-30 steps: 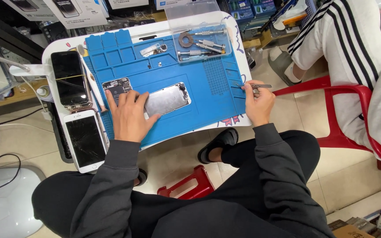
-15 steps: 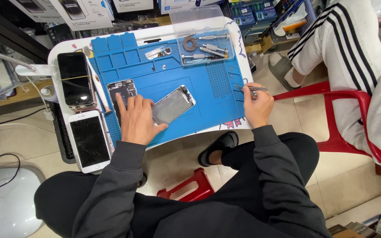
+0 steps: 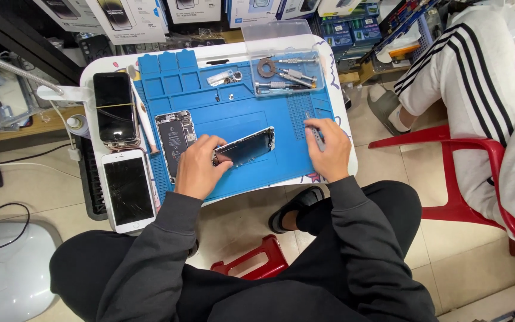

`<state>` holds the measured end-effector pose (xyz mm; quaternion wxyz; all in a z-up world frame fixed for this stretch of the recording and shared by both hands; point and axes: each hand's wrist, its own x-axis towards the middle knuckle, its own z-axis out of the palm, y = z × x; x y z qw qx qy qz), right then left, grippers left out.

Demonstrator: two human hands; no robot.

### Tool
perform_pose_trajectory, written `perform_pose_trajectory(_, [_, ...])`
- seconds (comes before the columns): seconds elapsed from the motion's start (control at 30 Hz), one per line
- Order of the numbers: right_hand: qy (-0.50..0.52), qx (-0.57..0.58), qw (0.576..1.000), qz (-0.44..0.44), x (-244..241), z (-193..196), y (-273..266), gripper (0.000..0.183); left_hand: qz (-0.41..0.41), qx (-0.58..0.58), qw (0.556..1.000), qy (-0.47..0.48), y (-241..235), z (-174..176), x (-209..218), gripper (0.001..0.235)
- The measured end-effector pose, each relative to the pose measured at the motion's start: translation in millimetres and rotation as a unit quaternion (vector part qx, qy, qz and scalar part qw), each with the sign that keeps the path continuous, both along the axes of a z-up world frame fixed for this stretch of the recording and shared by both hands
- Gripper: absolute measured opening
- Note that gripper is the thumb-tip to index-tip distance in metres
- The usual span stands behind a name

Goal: The person is repairing a smartphone by using a screwdriver to remove screws from the back cover. They then use tweezers to carefully lift and remove the back cover, exposing the internal components. The person continues to manipulate internal parts with tweezers and a screwdriver.

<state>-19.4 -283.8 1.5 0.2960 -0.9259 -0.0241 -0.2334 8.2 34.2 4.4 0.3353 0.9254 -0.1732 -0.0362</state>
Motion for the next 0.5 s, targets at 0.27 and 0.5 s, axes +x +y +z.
perform_pose_trajectory(0.27, [0.090, -0.092, 0.992, -0.020, 14.1, 5.3, 23.4, 0.062, 0.073, -0.242, 0.968, -0.008, -6.5, 26.5, 0.2, 0.042])
perform_pose_trajectory(0.5, [0.098, -0.124, 0.987, -0.017, 19.8, 0.5, 35.9, 0.062, 0.156, -0.415, 0.896, 0.003, -6.7, 15.3, -1.7, 0.039])
